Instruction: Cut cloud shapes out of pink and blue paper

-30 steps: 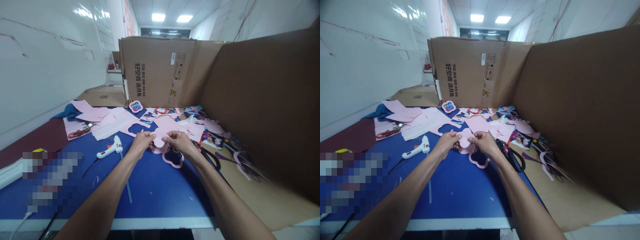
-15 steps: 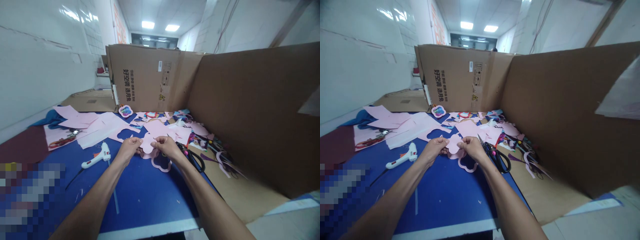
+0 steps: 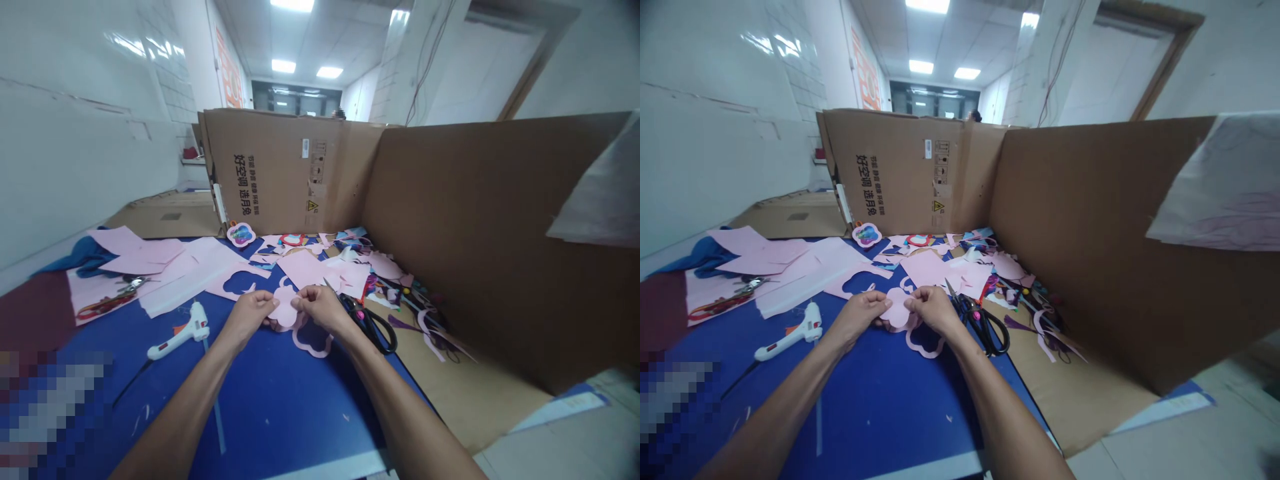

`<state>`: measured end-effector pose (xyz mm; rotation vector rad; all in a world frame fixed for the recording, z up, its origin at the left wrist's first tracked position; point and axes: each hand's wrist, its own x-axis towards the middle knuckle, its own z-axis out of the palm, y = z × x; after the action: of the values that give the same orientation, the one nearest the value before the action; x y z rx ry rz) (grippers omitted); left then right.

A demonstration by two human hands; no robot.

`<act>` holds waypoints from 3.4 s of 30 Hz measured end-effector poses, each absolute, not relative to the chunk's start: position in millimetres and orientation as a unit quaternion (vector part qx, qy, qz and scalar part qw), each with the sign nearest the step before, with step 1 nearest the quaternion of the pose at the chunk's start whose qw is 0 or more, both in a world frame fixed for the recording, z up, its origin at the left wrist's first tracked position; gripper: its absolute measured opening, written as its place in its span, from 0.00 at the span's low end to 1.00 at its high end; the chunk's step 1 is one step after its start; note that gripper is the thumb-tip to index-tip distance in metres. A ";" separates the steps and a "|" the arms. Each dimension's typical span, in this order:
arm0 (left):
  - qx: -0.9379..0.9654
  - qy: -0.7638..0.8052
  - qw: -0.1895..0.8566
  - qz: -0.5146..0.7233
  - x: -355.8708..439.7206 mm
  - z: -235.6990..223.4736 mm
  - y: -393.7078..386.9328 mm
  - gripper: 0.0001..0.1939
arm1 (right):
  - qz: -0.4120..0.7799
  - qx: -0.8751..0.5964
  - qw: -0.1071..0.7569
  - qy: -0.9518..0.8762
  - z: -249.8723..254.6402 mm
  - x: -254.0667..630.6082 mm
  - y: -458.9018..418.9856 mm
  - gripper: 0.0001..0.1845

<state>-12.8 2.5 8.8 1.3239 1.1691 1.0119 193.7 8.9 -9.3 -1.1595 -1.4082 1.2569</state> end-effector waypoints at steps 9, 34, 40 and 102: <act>0.545 0.487 0.538 0.420 -11.5 10.6 1.8 0.23 | 0.506 -0.467 0.461 -0.560 -3.3 189.0 5.6 0.12; 0.549 0.515 0.506 0.421 -6.4 21.2 0.8 0.18 | 0.448 -0.499 0.430 -0.605 -11.7 185.3 4.9 0.08; 0.582 0.522 0.481 0.396 -10.3 22.3 -2.0 0.17 | 0.421 -0.516 0.417 -0.619 -11.2 187.5 3.5 0.09; 0.776 0.461 0.428 0.051 -53.1 21.1 -19.1 0.14 | 0.194 -0.675 0.119 -0.702 24.2 240.5 -5.3 0.12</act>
<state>-53.1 -19.1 21.1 1.9381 1.1508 0.1262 240.5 -5.3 24.2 -1.9717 -2.0525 0.5672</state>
